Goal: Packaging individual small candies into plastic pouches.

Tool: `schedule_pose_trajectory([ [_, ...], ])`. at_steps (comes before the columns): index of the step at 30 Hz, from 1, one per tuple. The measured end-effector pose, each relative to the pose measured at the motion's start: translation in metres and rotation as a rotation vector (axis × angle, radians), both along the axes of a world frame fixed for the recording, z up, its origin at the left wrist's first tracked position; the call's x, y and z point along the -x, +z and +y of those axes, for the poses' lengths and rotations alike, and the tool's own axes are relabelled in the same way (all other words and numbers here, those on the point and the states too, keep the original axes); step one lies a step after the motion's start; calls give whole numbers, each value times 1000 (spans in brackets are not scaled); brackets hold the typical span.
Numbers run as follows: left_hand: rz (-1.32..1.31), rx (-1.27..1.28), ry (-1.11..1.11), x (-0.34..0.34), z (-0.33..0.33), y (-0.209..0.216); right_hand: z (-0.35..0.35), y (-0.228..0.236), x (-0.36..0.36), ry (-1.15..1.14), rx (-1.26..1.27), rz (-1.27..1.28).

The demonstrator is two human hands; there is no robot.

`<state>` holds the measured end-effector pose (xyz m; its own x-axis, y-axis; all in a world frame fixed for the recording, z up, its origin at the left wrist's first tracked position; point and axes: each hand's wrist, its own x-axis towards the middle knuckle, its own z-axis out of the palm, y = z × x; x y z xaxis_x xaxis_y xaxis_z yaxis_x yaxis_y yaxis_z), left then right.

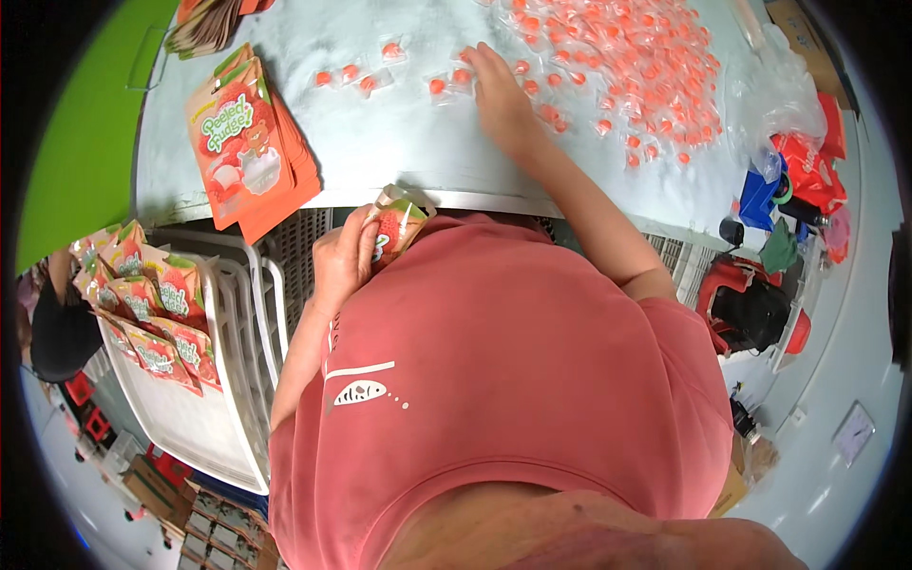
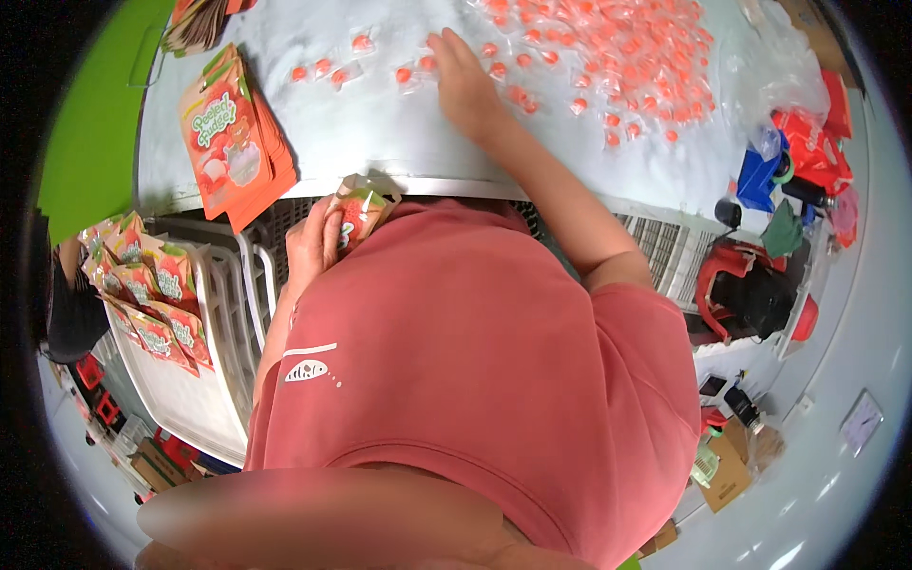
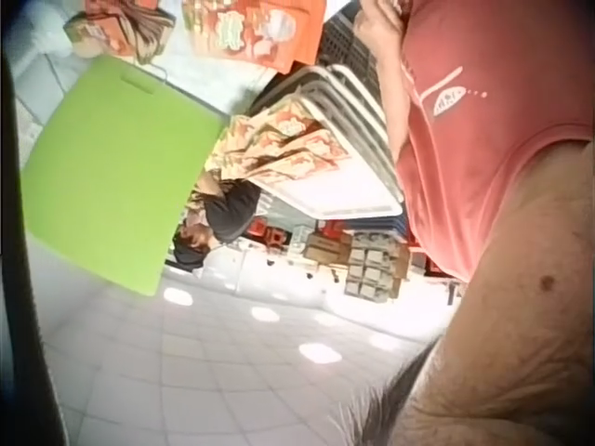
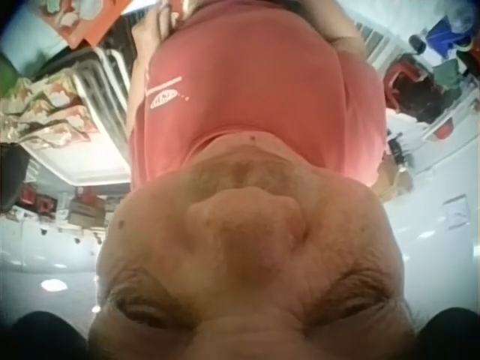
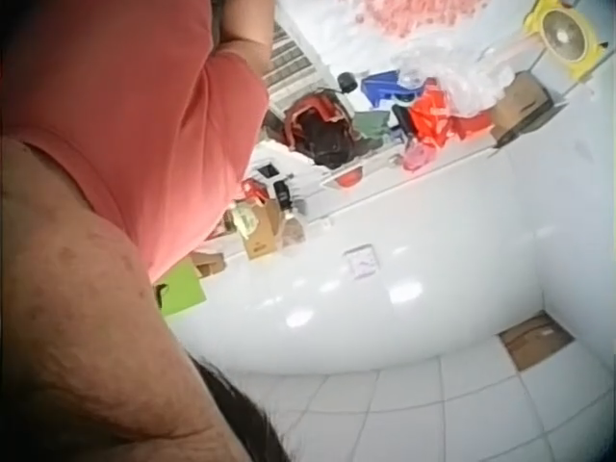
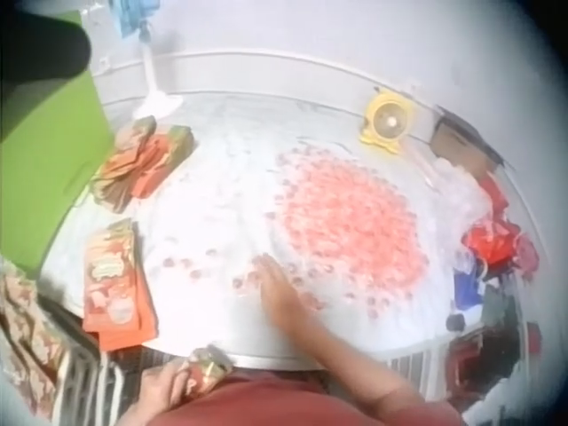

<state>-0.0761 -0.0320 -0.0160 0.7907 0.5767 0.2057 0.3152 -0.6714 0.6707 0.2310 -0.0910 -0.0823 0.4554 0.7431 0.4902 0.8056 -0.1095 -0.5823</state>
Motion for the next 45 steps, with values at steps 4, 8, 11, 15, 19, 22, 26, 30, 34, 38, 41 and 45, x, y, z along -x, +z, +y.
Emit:
schedule_pose_trajectory([
  [4, 47, 39, -45, 4, 3, 1, -10, 32, -6, -122, 44, -123],
  [8, 48, 114, -72, -4, 0, 14, -22, 35, -36, -80, 284, -267],
  [11, -14, -22, -113, -9, 2, 11, -15, 35, -42, 9, 395, -358],
  [15, 5, -103, -179, -8, 8, 14, -4, 38, -32, 29, 260, -132],
  [19, 63, -26, -144, 1, 8, 19, -26, 50, -35, -97, 115, 207],
  [22, 97, 31, -151, 4, 11, 18, -57, 59, -44, -206, 207, 183],
  [26, 110, 179, -134, -3, 8, 15, -66, 42, -49, -148, 186, -128],
  [30, 108, 150, -132, -3, 6, 9, -54, 35, -39, -90, 322, -494],
  [34, 79, 134, -77, 0, 2, 9, -45, 34, -31, -100, 376, -629],
  [38, 84, 131, -65, -2, -1, 6, -31, 32, -1, -4, 279, -410],
  [41, 69, 117, -77, -3, -3, 9, -19, 22, 5, 13, 45, -136],
  [45, 82, 115, -75, -2, -1, 9, 4, 9, 10, -20, 32, -145],
])
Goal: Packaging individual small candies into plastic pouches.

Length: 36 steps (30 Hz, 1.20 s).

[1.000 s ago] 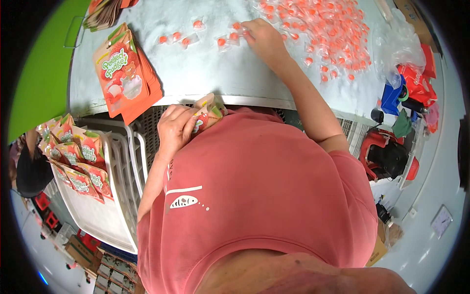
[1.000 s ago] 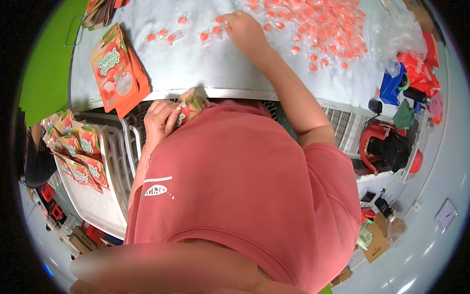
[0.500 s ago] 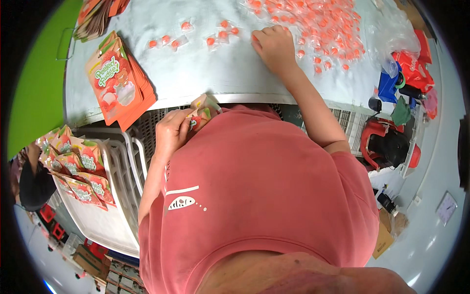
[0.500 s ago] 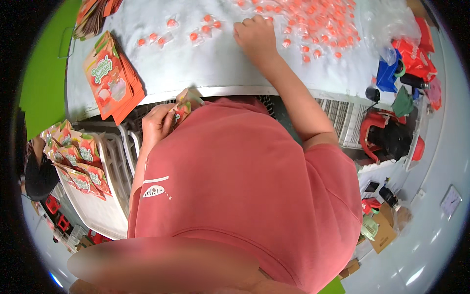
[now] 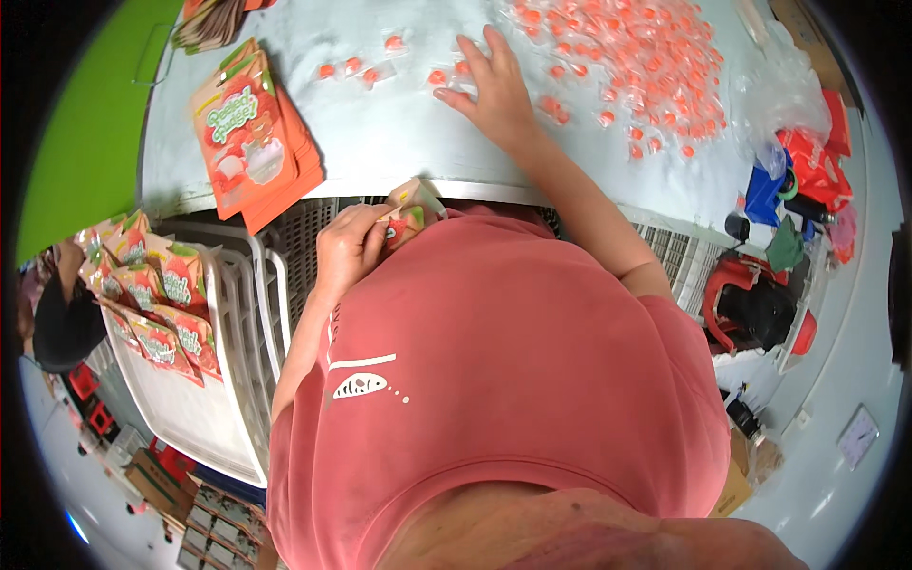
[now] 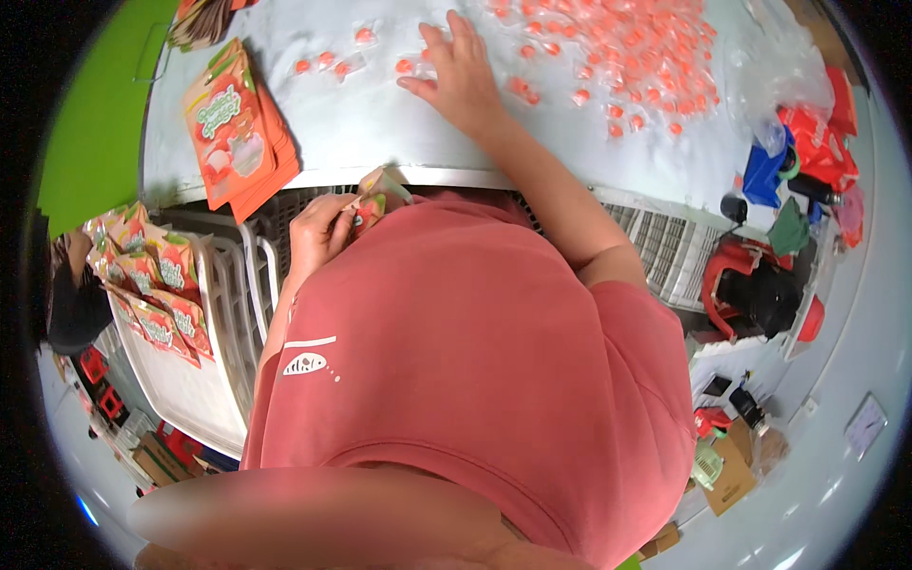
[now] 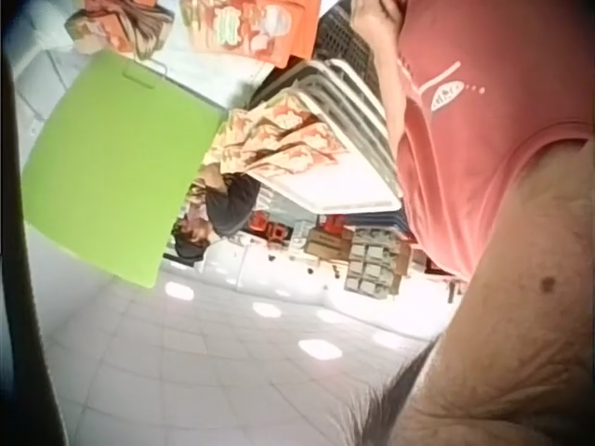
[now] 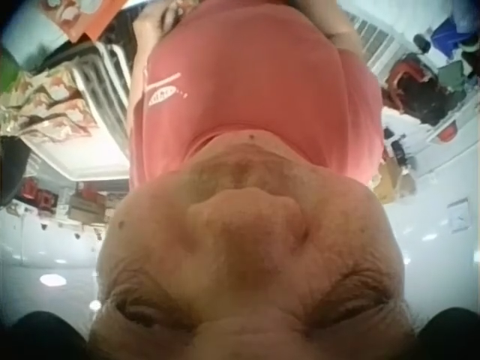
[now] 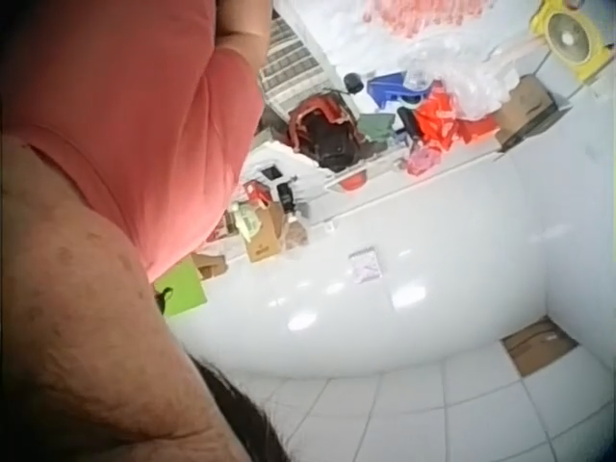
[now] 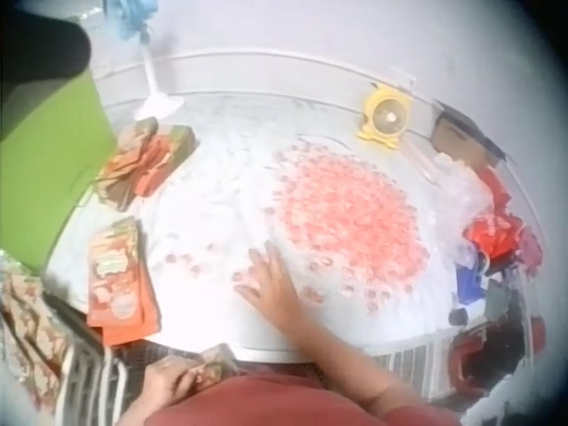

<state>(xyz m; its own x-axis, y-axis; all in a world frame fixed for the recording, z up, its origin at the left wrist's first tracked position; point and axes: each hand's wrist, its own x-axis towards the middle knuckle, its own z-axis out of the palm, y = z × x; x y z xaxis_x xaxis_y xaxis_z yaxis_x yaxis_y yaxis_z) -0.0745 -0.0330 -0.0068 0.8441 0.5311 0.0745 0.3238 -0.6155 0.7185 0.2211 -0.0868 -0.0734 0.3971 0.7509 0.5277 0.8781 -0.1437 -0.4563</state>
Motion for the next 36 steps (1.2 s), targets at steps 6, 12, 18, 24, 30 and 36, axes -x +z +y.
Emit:
schedule_pose_trajectory([
  [6, -60, 41, 46, 3, -3, -2, 18, 1, 15, 29, 123, -155],
  [12, -55, -7, 20, 7, 2, -8, 21, -12, 21, 209, 77, -79],
  [18, -65, -17, 35, 9, 2, -13, 8, 3, 42, 240, 123, -108],
  [24, -59, -14, 23, 6, 3, -8, 0, 13, 20, 276, -10, 260],
  [30, -51, 16, 28, 5, 3, -3, -70, 42, -53, -110, 31, 69],
  [36, -17, 19, 11, 2, -1, -6, -114, 50, -54, -114, 364, -62],
])
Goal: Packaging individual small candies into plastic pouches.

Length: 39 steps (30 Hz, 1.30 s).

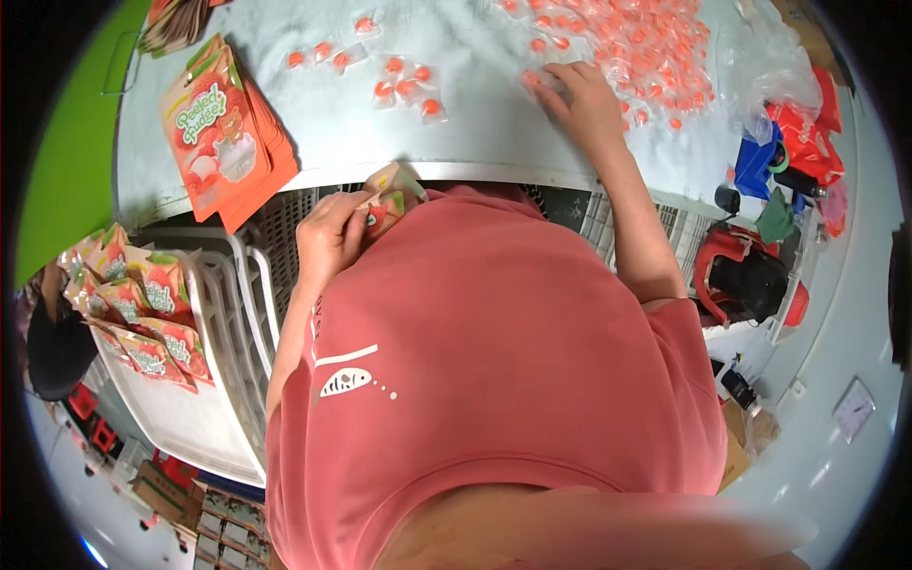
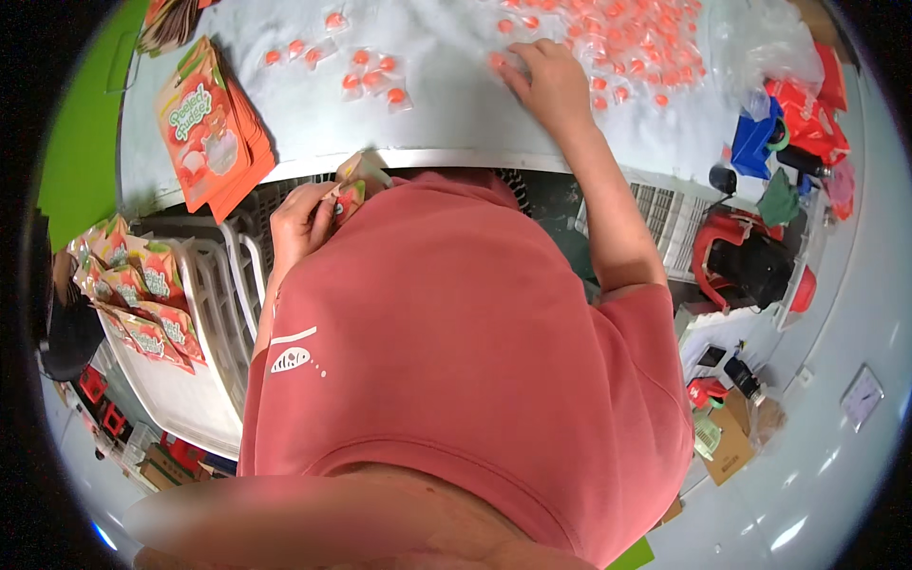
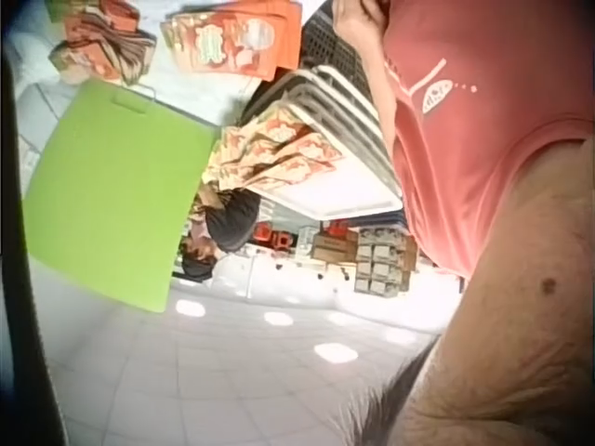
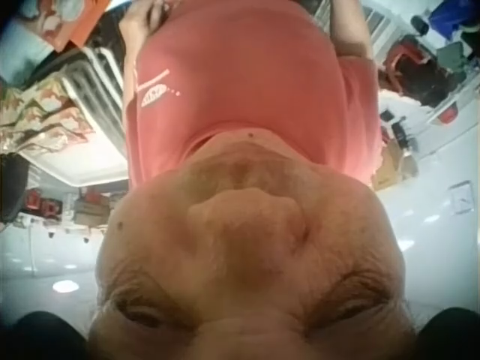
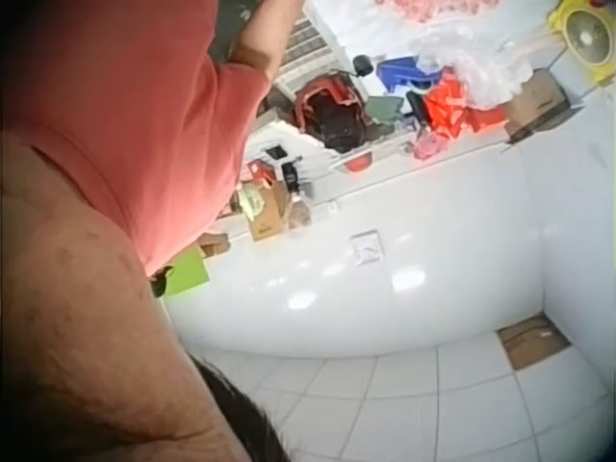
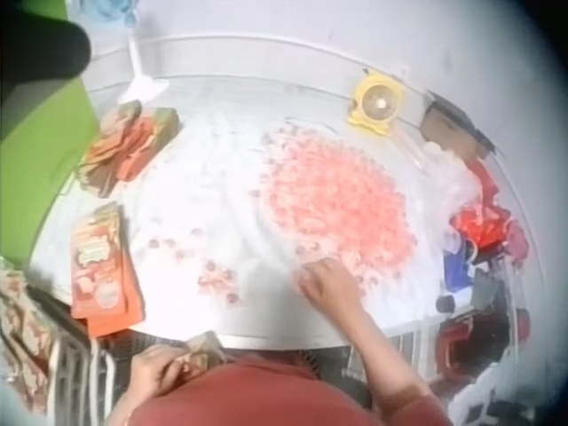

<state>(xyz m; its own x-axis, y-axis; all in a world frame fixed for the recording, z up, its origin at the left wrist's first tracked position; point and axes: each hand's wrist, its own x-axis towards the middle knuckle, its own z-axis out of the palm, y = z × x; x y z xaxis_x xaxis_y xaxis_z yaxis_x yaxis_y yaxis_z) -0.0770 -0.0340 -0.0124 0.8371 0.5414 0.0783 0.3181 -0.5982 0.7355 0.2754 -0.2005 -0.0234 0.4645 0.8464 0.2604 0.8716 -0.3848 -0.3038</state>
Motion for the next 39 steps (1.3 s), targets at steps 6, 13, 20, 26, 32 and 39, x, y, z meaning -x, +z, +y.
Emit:
schedule_pose_trajectory([
  [6, 11, -3, -38, -6, -2, 7, -7, -24, -2, -72, -81, 192],
  [13, 19, 3, 12, -4, -9, 9, 2, -22, 10, 62, -190, 9],
  [20, 33, 29, 7, -3, -7, 8, 46, -15, 28, 222, -226, -134],
  [26, 40, 37, 8, -4, -6, 8, 68, -33, 35, 337, -64, -76],
  [32, 35, 38, 27, 1, -4, 7, 62, -33, 24, 186, -124, 61],
  [39, 10, 9, 3, 0, -1, 1, 129, -19, 17, 177, -257, 576],
])
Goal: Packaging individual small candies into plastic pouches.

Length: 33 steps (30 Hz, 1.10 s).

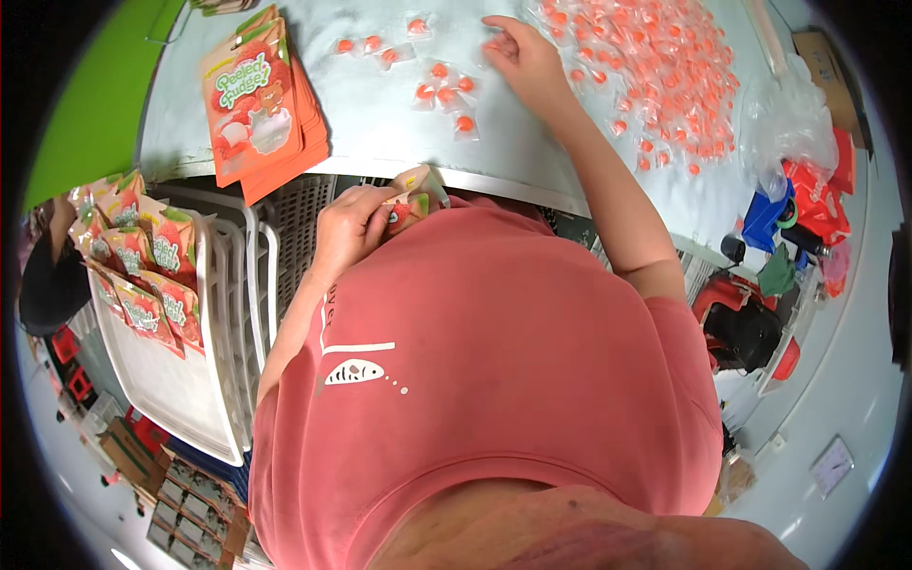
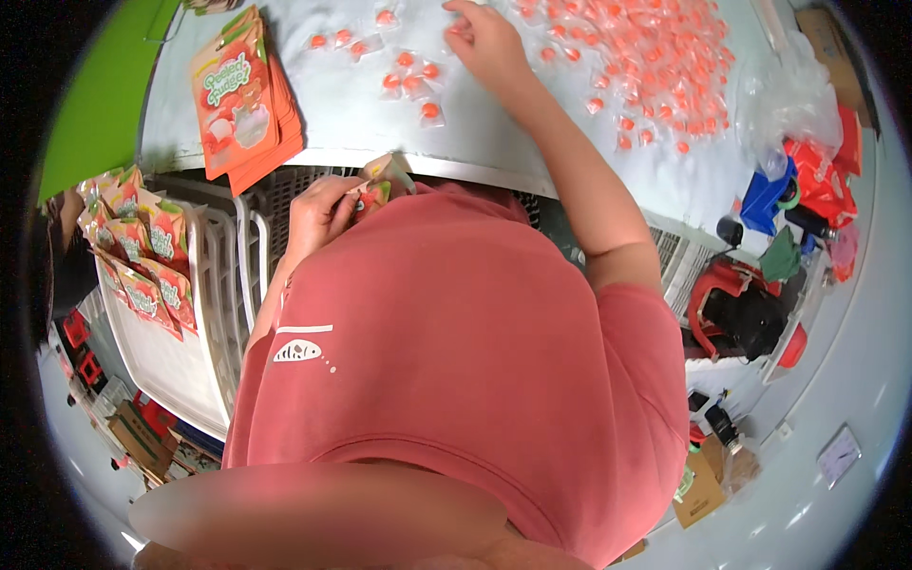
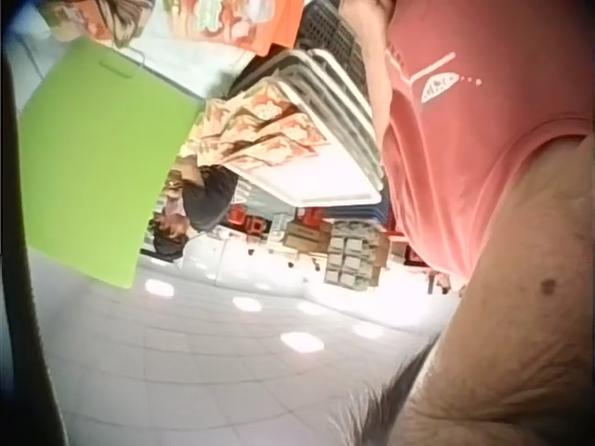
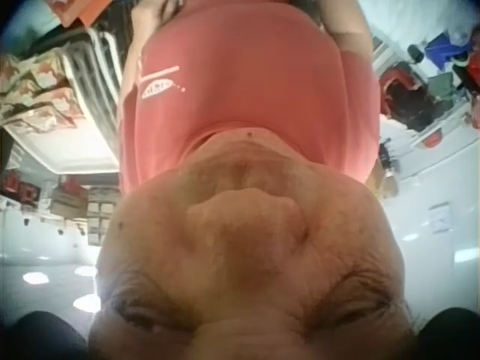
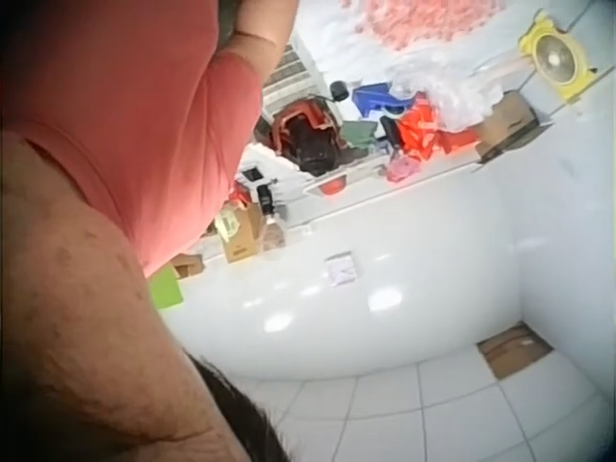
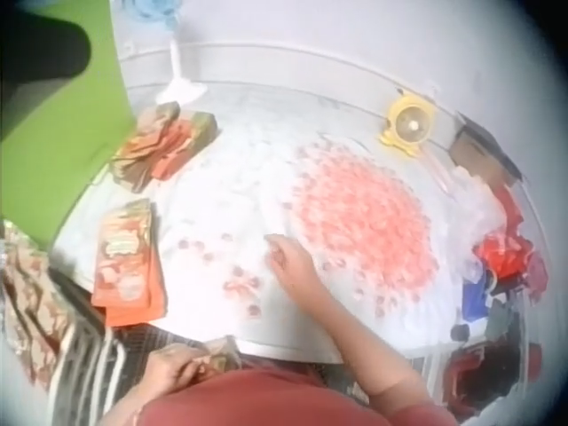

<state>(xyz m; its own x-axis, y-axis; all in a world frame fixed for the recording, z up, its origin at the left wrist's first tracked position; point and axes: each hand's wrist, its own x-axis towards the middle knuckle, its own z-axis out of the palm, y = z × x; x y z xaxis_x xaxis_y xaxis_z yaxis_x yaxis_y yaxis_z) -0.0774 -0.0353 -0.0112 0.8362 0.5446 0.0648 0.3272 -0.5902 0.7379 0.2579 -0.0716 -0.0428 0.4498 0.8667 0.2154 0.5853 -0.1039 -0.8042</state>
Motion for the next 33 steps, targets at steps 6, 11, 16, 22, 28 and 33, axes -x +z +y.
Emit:
schedule_pose_trajectory([
  [6, -16, -22, 36, 4, -4, 1, 81, -35, 16, 124, -28, 40],
  [11, -54, -23, 39, 6, -3, -2, 105, -28, 33, 160, -164, -125],
  [16, -9, 0, 49, 5, -2, 6, 54, -30, 8, 41, -191, 47],
  [22, -14, -32, 36, 5, -1, -4, -30, -21, 32, -146, -88, 177],
  [28, 25, -27, -20, 1, -2, 1, -45, -30, 56, -34, -192, -117],
  [33, 14, -19, 10, 4, -8, 0, -54, -26, 66, 61, -124, -292],
])
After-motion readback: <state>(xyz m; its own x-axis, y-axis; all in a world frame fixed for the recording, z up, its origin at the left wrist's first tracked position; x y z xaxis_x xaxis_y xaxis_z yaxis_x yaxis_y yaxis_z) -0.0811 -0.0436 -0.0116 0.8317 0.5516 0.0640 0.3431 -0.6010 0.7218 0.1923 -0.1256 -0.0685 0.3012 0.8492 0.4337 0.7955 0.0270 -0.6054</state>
